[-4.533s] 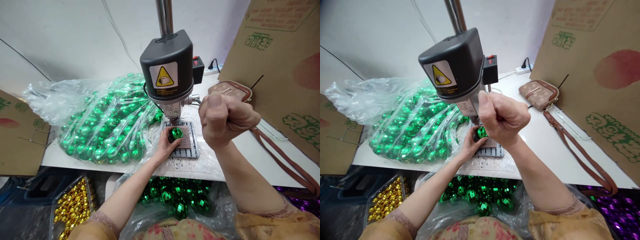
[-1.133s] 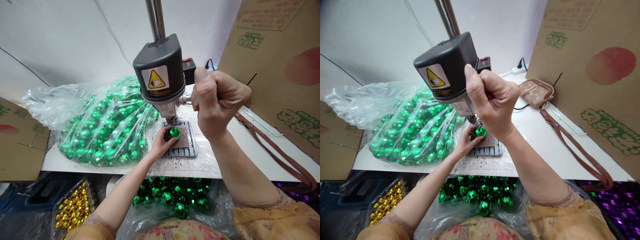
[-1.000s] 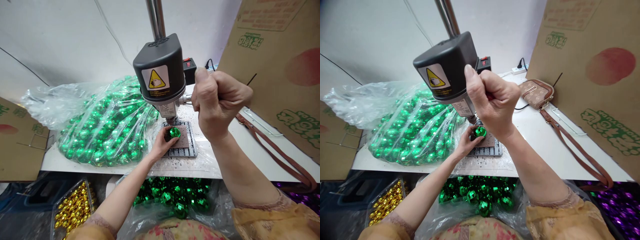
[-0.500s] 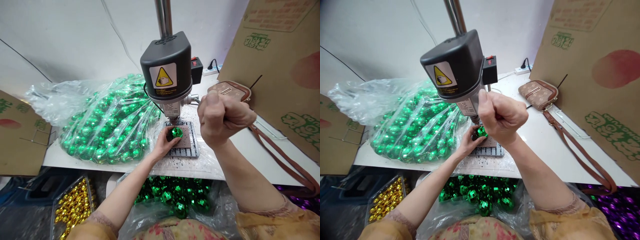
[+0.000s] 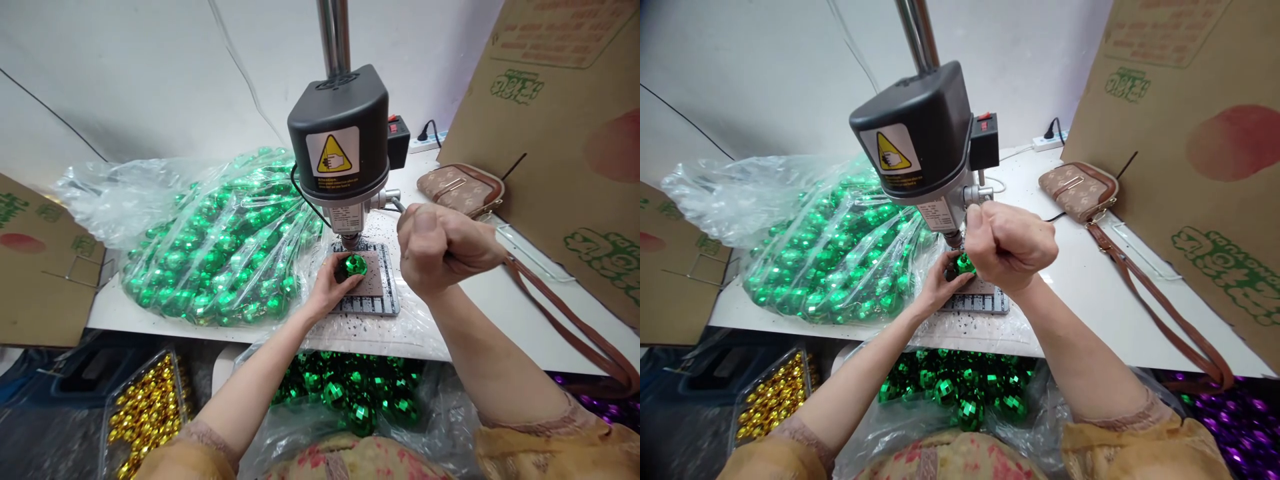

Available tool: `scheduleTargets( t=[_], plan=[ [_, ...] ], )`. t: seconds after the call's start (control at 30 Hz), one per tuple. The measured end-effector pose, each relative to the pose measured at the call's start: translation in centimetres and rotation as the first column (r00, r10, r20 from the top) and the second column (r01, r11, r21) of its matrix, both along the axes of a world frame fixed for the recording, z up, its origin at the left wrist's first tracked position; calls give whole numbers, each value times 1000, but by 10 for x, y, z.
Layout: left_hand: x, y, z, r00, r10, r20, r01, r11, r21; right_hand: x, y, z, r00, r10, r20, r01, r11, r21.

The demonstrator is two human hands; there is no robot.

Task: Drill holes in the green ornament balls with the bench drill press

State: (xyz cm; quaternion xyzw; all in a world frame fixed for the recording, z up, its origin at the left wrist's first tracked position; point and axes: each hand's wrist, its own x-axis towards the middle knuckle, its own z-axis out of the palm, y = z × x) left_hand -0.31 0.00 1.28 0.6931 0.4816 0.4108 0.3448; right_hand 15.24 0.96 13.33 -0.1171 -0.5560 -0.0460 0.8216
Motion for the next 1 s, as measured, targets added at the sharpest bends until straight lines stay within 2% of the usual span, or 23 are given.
scheduleTargets(
  t=[0.13,0.37,0.57,0.63,0.7,0.8,0.87,0.93,1.0],
  plan=[
    [0,0,-1,1000,16,-22,-16,1000,23,1,1,-3,999,-39,25,38,998,46],
    [0,0,-2,1000,6,-24,-6,999,32,3,3,-7,998,8,61,-13,996,83],
    [-1,-1,-1,1000,5,3,-5,1000,14,7,2,-20,992,21,121,-33,995,95],
    [-1,-2,-1,1000,9,2,-9,1000,8,6,-1,-19,992,29,127,-41,994,98],
    [1,-1,-1,1000,11,6,-11,1000,-1,4,-4,-9,996,23,84,-27,998,49],
    [6,-2,0,998,59,22,-58,998,-31,0,-8,18,999,22,-25,-26,984,-176],
    [7,-6,5,992,123,11,-123,992,-24,-2,-9,36,1000,5,-29,-13,959,-283],
    [3,-18,15,986,158,-56,-158,987,0,-2,-8,46,1000,-7,-2,6,953,-304],
    [-8,-37,29,976,36,-214,-43,999,-28,-1,-7,50,1000,11,-8,-13,949,-315]
  ],
)
